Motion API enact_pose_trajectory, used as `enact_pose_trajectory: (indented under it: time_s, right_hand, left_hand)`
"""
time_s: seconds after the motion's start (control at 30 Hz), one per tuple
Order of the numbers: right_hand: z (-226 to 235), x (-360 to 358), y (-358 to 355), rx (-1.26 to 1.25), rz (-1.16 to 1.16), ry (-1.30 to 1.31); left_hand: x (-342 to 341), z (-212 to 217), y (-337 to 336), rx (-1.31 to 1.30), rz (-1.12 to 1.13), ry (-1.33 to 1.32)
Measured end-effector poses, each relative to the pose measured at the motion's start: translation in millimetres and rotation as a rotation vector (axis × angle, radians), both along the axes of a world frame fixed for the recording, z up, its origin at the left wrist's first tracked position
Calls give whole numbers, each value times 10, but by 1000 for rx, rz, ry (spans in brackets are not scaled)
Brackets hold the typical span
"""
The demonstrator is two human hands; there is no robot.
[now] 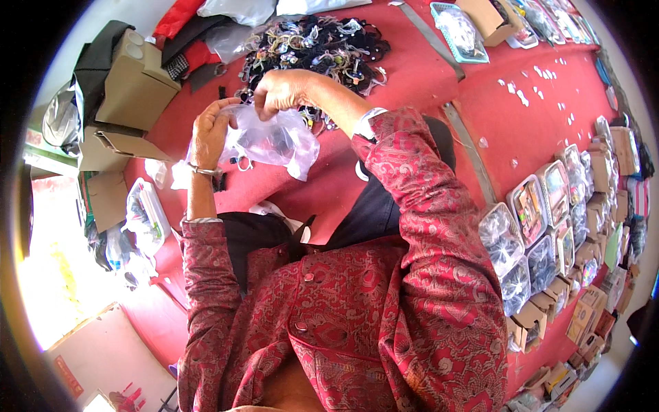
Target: The person sits cross-legged on a red floor and sorts through a large pile of hair ties and accessories. They pick up individual items, separate them, and place them into clear plastic bags.
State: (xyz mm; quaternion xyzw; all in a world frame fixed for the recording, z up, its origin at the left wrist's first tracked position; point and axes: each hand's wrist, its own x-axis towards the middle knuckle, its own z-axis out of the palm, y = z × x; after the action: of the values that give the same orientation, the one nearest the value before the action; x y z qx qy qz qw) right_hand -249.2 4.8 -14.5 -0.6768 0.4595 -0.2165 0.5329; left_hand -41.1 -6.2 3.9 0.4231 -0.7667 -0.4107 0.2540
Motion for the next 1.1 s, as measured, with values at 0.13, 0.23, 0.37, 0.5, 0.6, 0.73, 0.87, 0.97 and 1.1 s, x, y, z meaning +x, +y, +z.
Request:
enact_pose_trajectory:
  time_s: [0.13, 0.23, 0.37, 0.5, 0.6, 0.73, 0.87, 0.97, 1.1]
  right_hand:
    - [93, -61, -3, 110, -280, -40]
    - [110, -73, -14, 76, -358, -85]
    - [85, -138, -70, 33, -476, -218]
    - [76, -134, 16, 88, -213, -144]
    - [90, 39, 106, 183, -90, -178]
    - [339, 202, 283, 266, -44, -112]
    - [120, 195, 150, 239, -133, -168]
    - [98, 59, 59, 159, -177, -298]
    - [186, -16, 32, 6, -405, -261]
  left_hand:
    - [-17, 10, 4, 92, 8, 57]
    - [-42, 86, 72, 28, -92, -125]
    - [57, -206, -23, 80, -88, 11]
    - [38, -146, -44, 103, 16, 148]
    - [39, -124, -37, 84, 38, 154]
    - [53, -187, -58, 47, 51, 154]
    - [-7, -123, -3, 72, 64, 182]
    - [22, -78, 5, 37, 92, 55]
    - [88, -80, -40, 87, 66, 56]
